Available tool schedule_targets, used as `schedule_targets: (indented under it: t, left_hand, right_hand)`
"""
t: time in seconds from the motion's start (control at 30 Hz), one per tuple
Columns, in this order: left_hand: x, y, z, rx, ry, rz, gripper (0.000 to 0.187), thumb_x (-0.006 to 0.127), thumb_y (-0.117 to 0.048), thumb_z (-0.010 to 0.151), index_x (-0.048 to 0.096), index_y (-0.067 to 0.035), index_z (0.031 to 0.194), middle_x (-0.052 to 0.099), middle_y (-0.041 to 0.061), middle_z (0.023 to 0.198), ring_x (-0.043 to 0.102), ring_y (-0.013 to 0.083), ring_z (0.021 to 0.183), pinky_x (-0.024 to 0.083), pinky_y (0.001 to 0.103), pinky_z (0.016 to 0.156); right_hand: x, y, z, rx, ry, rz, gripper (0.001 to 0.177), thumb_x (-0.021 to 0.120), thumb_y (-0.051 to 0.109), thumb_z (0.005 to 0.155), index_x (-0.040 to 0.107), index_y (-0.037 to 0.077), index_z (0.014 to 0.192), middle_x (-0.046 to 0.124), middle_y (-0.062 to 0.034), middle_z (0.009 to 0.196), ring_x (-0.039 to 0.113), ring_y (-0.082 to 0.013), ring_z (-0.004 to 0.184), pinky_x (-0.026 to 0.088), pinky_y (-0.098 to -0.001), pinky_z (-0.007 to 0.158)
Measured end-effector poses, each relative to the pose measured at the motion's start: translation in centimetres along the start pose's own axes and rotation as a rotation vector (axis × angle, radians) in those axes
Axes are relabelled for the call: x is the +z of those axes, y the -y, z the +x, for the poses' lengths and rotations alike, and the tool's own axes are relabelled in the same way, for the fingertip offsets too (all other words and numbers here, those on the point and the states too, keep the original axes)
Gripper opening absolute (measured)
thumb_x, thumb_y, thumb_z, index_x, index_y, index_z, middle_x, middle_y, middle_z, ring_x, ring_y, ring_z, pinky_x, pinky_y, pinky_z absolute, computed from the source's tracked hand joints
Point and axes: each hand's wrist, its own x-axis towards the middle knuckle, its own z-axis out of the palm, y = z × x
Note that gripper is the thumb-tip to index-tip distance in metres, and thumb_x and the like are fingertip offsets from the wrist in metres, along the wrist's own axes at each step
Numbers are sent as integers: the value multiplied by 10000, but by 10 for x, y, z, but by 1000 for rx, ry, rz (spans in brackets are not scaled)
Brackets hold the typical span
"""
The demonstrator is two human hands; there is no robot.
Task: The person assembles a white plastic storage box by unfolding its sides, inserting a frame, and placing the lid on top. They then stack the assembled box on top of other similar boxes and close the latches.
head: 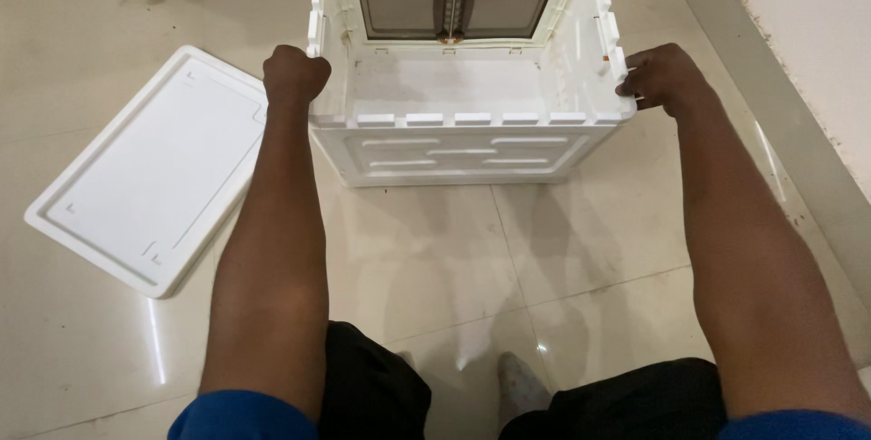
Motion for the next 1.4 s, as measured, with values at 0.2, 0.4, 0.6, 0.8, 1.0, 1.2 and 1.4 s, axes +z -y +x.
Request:
schedule_targets:
  t: [0.2,0.4,0.6,0.8,1.0,1.2,1.4]
  left_hand:
    - [-35,-33,-34,-108,154,-56,173,627,-116,818,652,49,776,715,199,774,721,288,619,587,377,530]
    - [-61,-58,-54,-135,488,32,149,560,-37,861,663,54,804,718,200,733,739,256,607,600,352,557]
    - [-61,-53,-54,-133,705,136,165,563,-6,901,708,53,849,769,182,803,759,218,661,630,323,633]
    - [-40,-35,-21,-73,408,169,122,599,-24,921,679,64,950,751,245,867,759,247,702,573,387,624]
    - [-8,-19,15,141,-4,102,443,787,-234,849,654,58,1156,698,232,1171,709,338,1001,581,426,850]
    - [25,-9,19,262,-1,-117,939,859,-186,734,393,-102,1545,679,146,1290,702,280,1114,546,337,989]
    - [23,-9,20,213,-9,-94,892,785,-63,734,429,-122,1549,699,133,1302,728,238,1108,563,318,993]
  right_hand:
    - [3,-19,40,-28,-149,-346,368,773,87,871,712,97,1234,730,-161,1059,729,-279,827,619,-410,748]
    - [6,-53,112,-292,-308,-814,125,666,59,842,764,-17,826,736,-219,851,713,-359,756,587,-436,769]
    - [12,-55,123,-233,-335,-759,198,694,105,864,736,-77,931,730,-282,924,724,-390,831,585,-439,801]
    - [5,-18,50,-108,-361,-494,358,738,157,865,679,-115,1090,691,-327,1072,699,-421,961,578,-469,812]
    - [-13,30,-32,119,-306,-480,428,721,285,962,692,-115,1112,749,-309,1058,740,-368,807,600,-411,728]
    - [-2,47,-62,219,-200,-318,494,795,334,909,649,-99,1096,720,-190,937,739,-300,625,606,-361,596]
    - [6,35,-40,196,-155,-199,353,790,173,914,661,-133,1034,746,-231,869,738,-275,607,614,-322,569]
